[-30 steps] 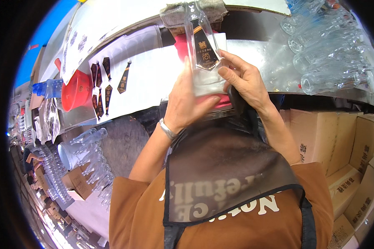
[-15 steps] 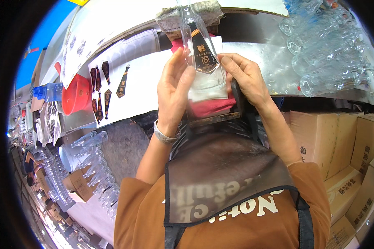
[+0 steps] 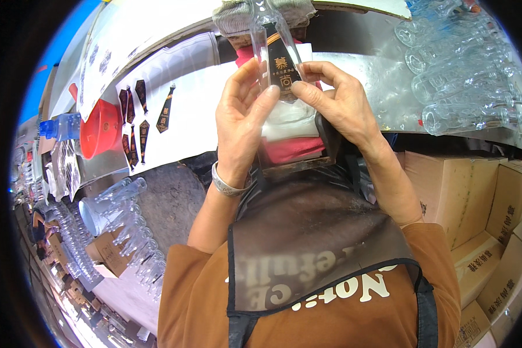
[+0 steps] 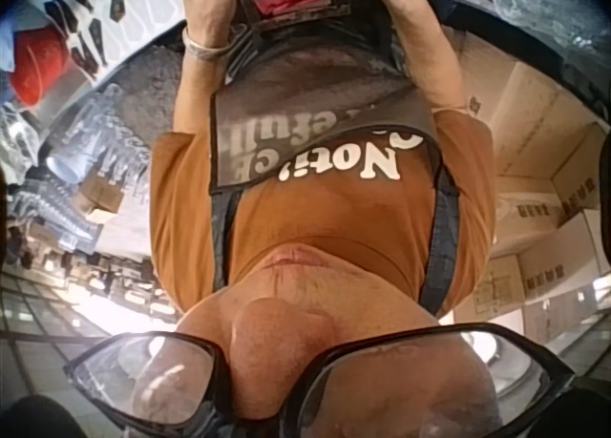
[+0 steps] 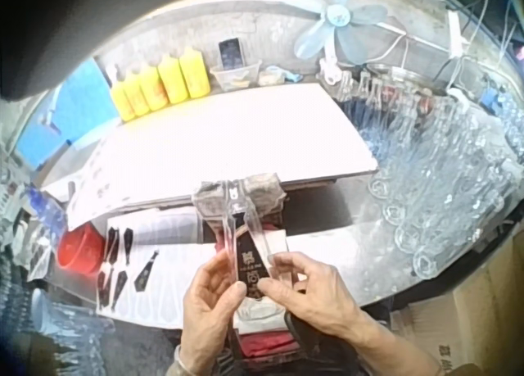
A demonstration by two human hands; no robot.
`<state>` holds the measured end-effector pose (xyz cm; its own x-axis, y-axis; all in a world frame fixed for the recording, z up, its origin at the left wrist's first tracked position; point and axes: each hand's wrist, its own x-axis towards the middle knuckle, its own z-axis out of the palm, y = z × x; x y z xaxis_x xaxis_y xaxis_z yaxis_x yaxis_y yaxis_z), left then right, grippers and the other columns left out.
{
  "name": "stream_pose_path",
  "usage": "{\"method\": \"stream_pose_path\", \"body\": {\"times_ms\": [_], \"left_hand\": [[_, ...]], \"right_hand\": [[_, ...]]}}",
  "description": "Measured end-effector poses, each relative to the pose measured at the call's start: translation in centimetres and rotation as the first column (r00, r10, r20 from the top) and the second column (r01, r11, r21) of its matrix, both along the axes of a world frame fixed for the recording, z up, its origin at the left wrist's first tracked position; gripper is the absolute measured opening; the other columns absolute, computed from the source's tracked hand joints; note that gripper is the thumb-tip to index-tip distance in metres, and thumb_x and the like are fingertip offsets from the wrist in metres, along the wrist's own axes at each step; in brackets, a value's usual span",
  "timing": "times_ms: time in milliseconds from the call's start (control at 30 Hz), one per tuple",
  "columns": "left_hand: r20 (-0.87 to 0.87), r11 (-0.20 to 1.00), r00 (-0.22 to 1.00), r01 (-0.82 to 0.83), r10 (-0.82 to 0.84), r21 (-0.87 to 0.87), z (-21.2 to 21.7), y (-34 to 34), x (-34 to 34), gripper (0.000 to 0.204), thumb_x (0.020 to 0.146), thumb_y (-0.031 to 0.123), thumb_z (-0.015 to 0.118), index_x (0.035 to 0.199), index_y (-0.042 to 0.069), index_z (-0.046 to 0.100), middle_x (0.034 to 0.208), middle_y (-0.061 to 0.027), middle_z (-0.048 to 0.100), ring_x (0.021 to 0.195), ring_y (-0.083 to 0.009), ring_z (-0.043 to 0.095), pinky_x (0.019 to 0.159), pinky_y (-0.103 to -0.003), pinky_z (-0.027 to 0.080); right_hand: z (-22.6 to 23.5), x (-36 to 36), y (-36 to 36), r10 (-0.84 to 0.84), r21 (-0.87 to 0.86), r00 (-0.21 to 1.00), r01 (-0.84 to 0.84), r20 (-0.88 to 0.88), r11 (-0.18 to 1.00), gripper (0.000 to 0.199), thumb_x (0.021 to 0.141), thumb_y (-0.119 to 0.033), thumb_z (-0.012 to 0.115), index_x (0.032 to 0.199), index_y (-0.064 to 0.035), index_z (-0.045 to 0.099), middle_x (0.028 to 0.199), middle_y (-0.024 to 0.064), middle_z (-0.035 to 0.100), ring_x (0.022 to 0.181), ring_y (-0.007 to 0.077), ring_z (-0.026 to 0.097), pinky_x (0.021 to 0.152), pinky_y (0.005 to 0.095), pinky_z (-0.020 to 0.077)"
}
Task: The person arranges clear plastic bottles on a table, then applies labels to them one by one using a handheld labeler. The person handles the bottles and labels throughout the clip.
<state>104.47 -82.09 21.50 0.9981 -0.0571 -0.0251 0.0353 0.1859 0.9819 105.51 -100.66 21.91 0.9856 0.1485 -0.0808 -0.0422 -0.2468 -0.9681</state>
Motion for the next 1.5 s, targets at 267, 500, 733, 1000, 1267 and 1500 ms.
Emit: {"method": "stream_pose_path", "body": {"times_ms": [267, 500, 733, 1000, 1267, 1500], "left_hand": [[0.029, 0.998, 1.000, 0.009, -0.011, 0.055, 0.2, -0.7, -0.7, 0.071, 0.087, 0.000, 0.074, 0.147, -0.004, 0.036, 0.147, -0.0188, 0.046, 0.134, -0.0265, 0.049, 0.111, -0.038, 0.042], [-0.085, 0.997, 0.996, 0.015, -0.022, -0.080, 0.5, 0.3, 0.1, 0.065, 0.092, 0.009, 0.072, 0.146, -0.006, 0.038, 0.145, -0.0192, 0.048, 0.135, -0.0268, 0.048, 0.112, -0.039, 0.040], [-0.020, 0.999, 1.000, 0.022, -0.023, -0.024, 0.0, 0.0, 0.1, 0.061, 0.095, 0.013, 0.070, 0.145, -0.007, 0.040, 0.143, -0.0211, 0.048, 0.131, -0.0275, 0.052, 0.107, -0.036, 0.045], [-0.016, 0.999, 0.999, 0.028, -0.029, -0.025, -0.2, 0.1, 0.2, 0.061, 0.094, 0.012, 0.069, 0.145, -0.006, 0.039, 0.142, -0.0209, 0.049, 0.130, -0.0271, 0.052, 0.107, -0.037, 0.045], [-0.014, 0.998, 0.999, 0.044, -0.045, -0.051, -0.2, 0.1, 0.2, 0.060, 0.094, 0.010, 0.069, 0.144, -0.006, 0.040, 0.142, -0.0201, 0.049, 0.130, -0.0270, 0.052, 0.107, -0.037, 0.045], [0.014, 1.000, 1.000, 0.019, -0.019, 0.005, 0.3, 0.4, 0.9, 0.065, 0.096, 0.009, 0.066, 0.151, 0.000, 0.035, 0.146, -0.0188, 0.047, 0.134, -0.0291, 0.050, 0.110, -0.039, 0.043]], "right_hand": [[-0.6, 0.1, 0.0, -0.060, 0.094, 0.998, 0.059, 0.013, 0.994, 0.048, 0.089, -0.036, 0.075, 0.116, 0.0034, 0.069, 0.104, 0.0163, 0.074, 0.097, 0.0207, 0.069, 0.088, 0.0330, 0.0522], [-0.6, 0.2, -0.2, -0.040, 0.166, 0.998, 0.048, -0.050, 0.985, 0.047, 0.090, -0.034, 0.073, 0.118, 0.0036, 0.068, 0.108, 0.0158, 0.073, 0.101, 0.0203, 0.067, 0.092, 0.0329, 0.0513], [-0.7, 0.2, -0.2, -0.024, 0.126, 1.000, 0.026, -0.015, 0.992, 0.047, 0.089, -0.032, 0.075, 0.119, 0.0038, 0.068, 0.108, 0.0157, 0.073, 0.100, 0.0204, 0.067, 0.092, 0.0322, 0.0512], [-0.8, 0.3, -0.2, -0.030, 0.110, 1.000, 0.030, -0.002, 0.994, 0.049, 0.088, -0.034, 0.076, 0.118, 0.0036, 0.068, 0.108, 0.0162, 0.073, 0.099, 0.0205, 0.067, 0.090, 0.0321, 0.0515], [-0.8, 0.4, -0.3, -0.027, 0.101, 1.000, 0.027, -0.004, 0.994, 0.049, 0.087, -0.034, 0.076, 0.118, 0.0034, 0.068, 0.107, 0.0161, 0.073, 0.098, 0.0201, 0.068, 0.088, 0.0320, 0.0516], [0.3, 0.2, -0.6, 0.038, 0.117, 0.993, -0.025, -0.108, 0.993, 0.046, 0.095, -0.024, 0.070, 0.129, 0.0057, 0.059, 0.115, 0.0084, 0.066, 0.073, 0.0034, 0.054, 0.068, 0.0206, 0.0463]]}}
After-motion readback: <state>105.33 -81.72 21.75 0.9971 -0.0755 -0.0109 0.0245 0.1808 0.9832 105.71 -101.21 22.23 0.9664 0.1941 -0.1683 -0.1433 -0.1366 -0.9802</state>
